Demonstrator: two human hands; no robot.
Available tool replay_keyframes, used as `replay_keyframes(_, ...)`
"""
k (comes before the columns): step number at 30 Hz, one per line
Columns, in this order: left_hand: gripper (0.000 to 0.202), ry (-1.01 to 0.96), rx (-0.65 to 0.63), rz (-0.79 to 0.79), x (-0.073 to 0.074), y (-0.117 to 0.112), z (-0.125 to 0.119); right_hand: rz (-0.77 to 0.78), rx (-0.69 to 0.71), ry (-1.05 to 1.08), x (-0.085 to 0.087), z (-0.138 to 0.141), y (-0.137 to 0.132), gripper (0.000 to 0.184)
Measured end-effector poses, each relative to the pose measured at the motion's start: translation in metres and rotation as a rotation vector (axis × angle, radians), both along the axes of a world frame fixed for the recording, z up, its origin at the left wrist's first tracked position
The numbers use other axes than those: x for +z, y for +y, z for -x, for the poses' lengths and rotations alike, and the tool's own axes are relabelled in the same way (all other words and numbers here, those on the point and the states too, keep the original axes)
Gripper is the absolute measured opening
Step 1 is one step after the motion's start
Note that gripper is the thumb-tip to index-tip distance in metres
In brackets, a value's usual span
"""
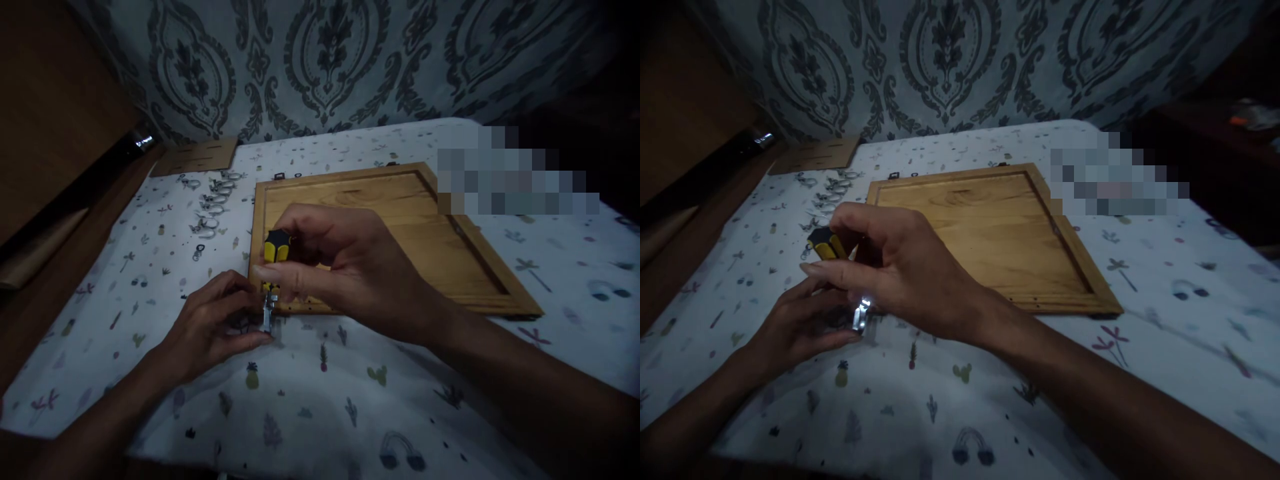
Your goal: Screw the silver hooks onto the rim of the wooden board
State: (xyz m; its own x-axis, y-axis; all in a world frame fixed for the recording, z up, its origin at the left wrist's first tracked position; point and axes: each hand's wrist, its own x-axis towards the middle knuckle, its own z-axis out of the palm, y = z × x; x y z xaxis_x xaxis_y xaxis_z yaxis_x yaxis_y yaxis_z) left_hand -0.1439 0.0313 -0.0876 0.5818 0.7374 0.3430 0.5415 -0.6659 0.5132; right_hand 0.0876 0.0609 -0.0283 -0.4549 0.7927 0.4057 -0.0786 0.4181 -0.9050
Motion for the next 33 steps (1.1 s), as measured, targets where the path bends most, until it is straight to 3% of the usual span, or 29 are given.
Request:
replay_keyframes(6, 0.03, 0.005, 0.0, 0.035, 0.0018, 0.0, 0.0001, -0.052, -0.151, 0.042, 0.0035, -0.0015, -0.0006, 0.021)
replay_keyframes(12, 0.028, 0.014, 0.01, 0.057, 0.0013, -0.0007, 0.0006, -0.104, -0.143, -0.063, -0.002, -0.0018, 0.0003, 0.02)
replay_keyframes(33, 0.028, 0.031, -0.012, 0.01, 0.0006, -0.001, 0.0009, -0.188, -0.173, -0.108, -0.004, 0.0018, -0.0012, 0.022)
